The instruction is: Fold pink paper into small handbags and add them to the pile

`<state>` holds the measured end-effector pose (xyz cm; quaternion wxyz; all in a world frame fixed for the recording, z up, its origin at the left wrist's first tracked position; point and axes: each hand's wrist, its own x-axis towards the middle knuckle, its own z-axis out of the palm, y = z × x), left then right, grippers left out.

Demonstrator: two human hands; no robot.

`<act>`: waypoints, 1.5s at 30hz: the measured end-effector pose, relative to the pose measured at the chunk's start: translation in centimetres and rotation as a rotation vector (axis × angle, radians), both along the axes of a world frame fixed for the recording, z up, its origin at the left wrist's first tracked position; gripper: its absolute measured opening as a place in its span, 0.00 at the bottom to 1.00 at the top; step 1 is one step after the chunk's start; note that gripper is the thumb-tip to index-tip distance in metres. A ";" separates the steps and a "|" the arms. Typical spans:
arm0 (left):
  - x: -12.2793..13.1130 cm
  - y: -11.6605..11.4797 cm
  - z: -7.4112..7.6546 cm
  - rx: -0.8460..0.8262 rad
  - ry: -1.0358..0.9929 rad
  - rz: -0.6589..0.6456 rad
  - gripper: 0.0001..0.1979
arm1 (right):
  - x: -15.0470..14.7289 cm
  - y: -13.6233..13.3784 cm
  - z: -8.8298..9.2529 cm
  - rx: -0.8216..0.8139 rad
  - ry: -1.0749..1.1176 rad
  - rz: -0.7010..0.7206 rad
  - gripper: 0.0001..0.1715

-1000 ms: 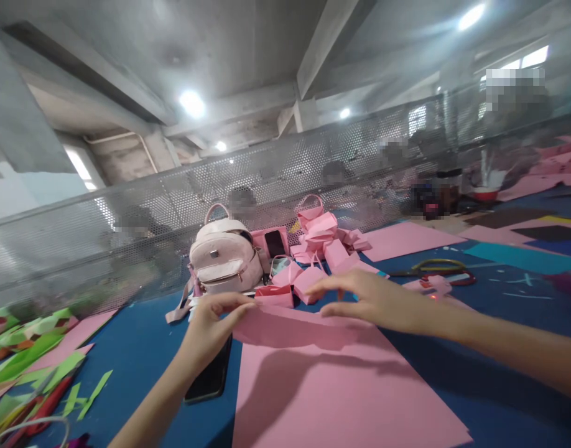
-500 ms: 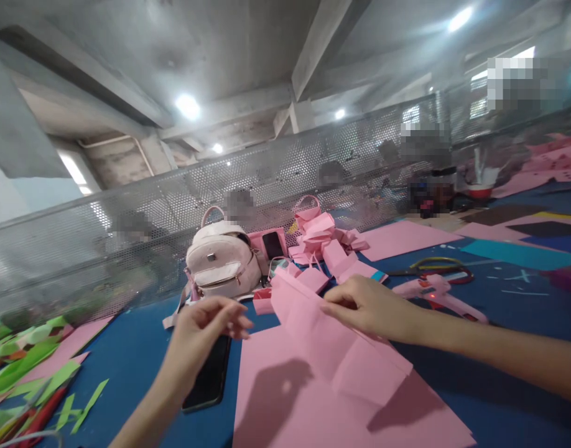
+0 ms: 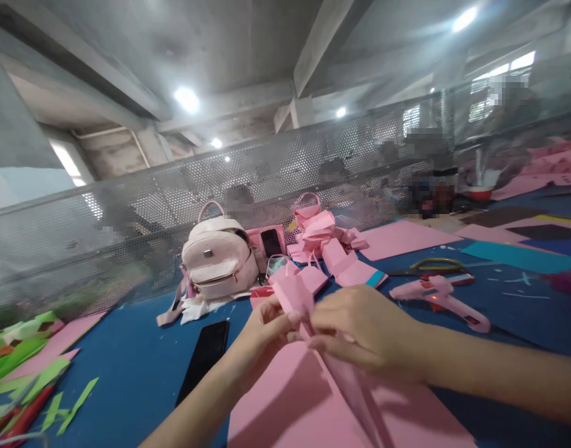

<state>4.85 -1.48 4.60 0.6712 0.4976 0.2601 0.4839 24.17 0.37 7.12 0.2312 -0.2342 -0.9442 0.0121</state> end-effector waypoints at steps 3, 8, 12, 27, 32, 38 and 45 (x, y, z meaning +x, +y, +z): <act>0.2 -1.1 -0.6 -0.102 -0.101 -0.046 0.11 | 0.5 1.3 0.5 -0.187 0.210 0.006 0.23; -0.1 -0.6 -4.0 -0.143 -0.002 -0.109 0.19 | 0.1 4.8 -2.3 -0.717 -0.015 0.053 0.19; -1.6 1.4 -7.6 -0.222 0.242 -0.090 0.21 | -0.9 7.5 -5.4 -0.760 -0.046 0.034 0.15; -3.9 3.2 -11.1 -0.245 0.321 0.112 0.21 | -5.3 7.7 -11.6 -0.989 0.238 0.113 0.12; -3.8 2.9 -11.1 -0.211 0.370 0.144 0.20 | -5.0 7.7 -11.8 -0.979 0.198 0.092 0.09; -3.8 3.1 -11.1 -0.160 0.400 0.214 0.20 | -5.2 7.8 -12.3 -0.978 0.201 0.058 0.06; -3.7 3.0 -10.8 -0.197 0.395 0.256 0.21 | -5.5 7.5 -12.1 -1.006 0.227 0.031 0.08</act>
